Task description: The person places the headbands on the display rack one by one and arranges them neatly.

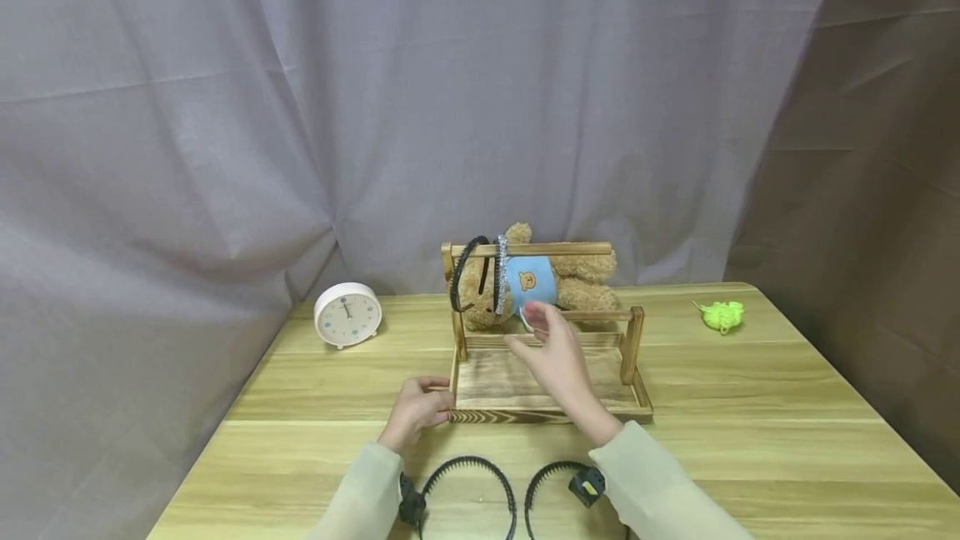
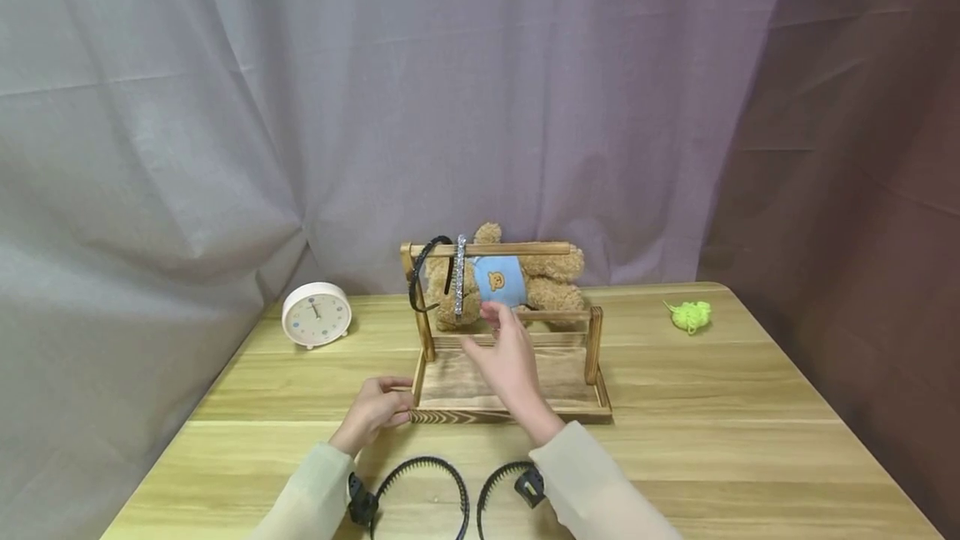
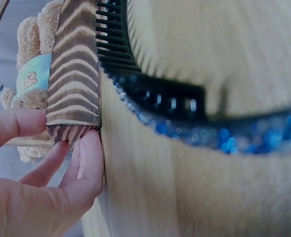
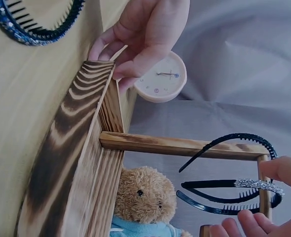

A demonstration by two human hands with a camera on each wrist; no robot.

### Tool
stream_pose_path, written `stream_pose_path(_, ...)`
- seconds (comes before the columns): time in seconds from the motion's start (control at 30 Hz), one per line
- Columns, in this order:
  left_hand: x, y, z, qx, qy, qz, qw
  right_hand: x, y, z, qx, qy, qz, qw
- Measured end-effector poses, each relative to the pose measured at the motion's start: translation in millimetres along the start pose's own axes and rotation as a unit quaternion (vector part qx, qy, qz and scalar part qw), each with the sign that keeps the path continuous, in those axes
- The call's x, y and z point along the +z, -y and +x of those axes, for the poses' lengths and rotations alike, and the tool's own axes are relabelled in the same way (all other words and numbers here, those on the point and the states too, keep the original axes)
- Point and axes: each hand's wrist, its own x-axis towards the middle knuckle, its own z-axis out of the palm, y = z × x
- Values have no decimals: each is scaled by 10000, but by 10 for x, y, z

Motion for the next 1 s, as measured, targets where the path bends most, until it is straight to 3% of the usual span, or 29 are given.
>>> stream_pose_path(0.4, -22, -3, 3, -56, -17, 39, 10000, -135, -60, -273, 288, 517, -190, 9981)
stream_pose_path(0.63, -28, 3, 1, -70, -35, 116, 9999, -133, -148, -401, 350, 624, -578, 9958)
stream_pose_path(0.87, -2, 0, -3, 0, 17, -85, 10000, -163, -242, -518, 689, 830, -659, 9920)
stream_pose_path(1.0, 0, 2, -1, -16, 19, -54, 10000, -184, -294, -577, 636, 829, -841, 9910)
